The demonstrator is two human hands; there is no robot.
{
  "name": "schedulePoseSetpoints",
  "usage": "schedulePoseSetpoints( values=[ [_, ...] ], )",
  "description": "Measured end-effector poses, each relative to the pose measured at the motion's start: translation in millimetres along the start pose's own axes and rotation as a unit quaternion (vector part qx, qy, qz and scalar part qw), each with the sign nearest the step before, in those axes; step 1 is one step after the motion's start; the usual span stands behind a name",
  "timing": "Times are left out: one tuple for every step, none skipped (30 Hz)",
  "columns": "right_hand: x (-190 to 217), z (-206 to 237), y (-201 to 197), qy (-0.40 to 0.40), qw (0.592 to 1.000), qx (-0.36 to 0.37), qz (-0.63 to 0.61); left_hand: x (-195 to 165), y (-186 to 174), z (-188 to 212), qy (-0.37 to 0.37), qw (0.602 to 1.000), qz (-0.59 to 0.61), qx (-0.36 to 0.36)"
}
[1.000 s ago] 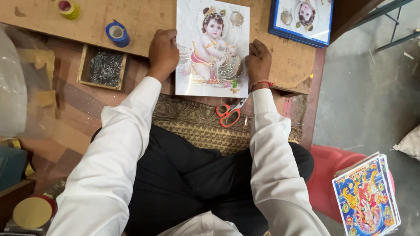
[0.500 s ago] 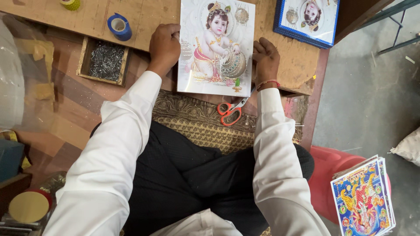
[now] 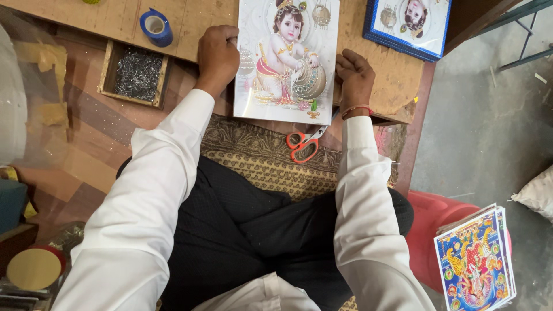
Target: The person sits on the floor and assembles picture frames by applying blue patterned tape to the edges of printed images and cardboard backings. They use scissors to cut tape and clear plastic sheets, then attach the printed image to the backing and secure the edges with tape.
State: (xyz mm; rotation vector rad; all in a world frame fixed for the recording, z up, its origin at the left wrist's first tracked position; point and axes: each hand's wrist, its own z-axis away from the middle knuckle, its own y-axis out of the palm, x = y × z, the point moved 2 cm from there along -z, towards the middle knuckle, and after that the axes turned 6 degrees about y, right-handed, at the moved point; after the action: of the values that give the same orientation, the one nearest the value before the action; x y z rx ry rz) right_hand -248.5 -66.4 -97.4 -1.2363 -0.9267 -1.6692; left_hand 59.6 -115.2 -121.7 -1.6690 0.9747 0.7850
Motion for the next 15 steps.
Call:
schedulePoseSetpoints(
  values=[
    [0,0,0,0.006,1.000,-0.002,-0.006,0,0,0,0.011,1.000,-0.005,-0.009],
    [0,0,-1,0.004,1.000,-0.002,-0.003,0,0,0,0.021,1.000,-0.011,-0.018],
    [1,0,-1,0.001,1.000,-0.002,0.000,1,0,0,0.010,1.000,-0.009,-0.012],
    [1,0,-1,-0.002,1.000,-0.003,0.003,2,1,0,-0.001,1.000,-0.007,-0.006],
    [1,0,-1,0.001,1.000,-0.007,0.003,3,2,0,-0.011,1.000,-0.006,0.000],
    [2,1,-1,0.004,1.000,-0.011,0.003,3,2,-1,-0.019,1.000,-0.004,0.000],
    [2,1,0,0.007,1.000,-0.015,0.004,4,3,-2,-0.027,1.000,-0.001,-0.001],
    [1,2,1,0.014,1.000,-0.014,-0.001,4,3,-5,-0.035,0.999,0.001,-0.003],
    [0,4,3,0.022,1.000,-0.015,-0.007,4,1,-8,-0.016,1.000,-0.013,-0.022],
    [-2,6,4,0.031,0.999,-0.016,-0.012,3,-2,-12,0.002,0.999,-0.026,-0.039],
    [-3,8,6,0.031,0.999,-0.001,-0.028,3,-4,-15,0.020,0.998,-0.039,-0.055],
    [-5,10,9,0.031,0.998,0.015,-0.043,4,-7,-18,0.026,0.997,-0.032,-0.059],
    [-7,12,11,0.030,0.997,0.032,-0.059,5,-11,-20,0.031,0.997,-0.024,-0.062],
    [-7,13,12,0.032,0.997,0.026,-0.058,5,-14,-22,0.038,0.997,-0.016,-0.066],
    [-7,14,13,0.033,0.998,0.020,-0.058,6,-16,-22,0.012,0.998,0.000,-0.056]
  ],
)
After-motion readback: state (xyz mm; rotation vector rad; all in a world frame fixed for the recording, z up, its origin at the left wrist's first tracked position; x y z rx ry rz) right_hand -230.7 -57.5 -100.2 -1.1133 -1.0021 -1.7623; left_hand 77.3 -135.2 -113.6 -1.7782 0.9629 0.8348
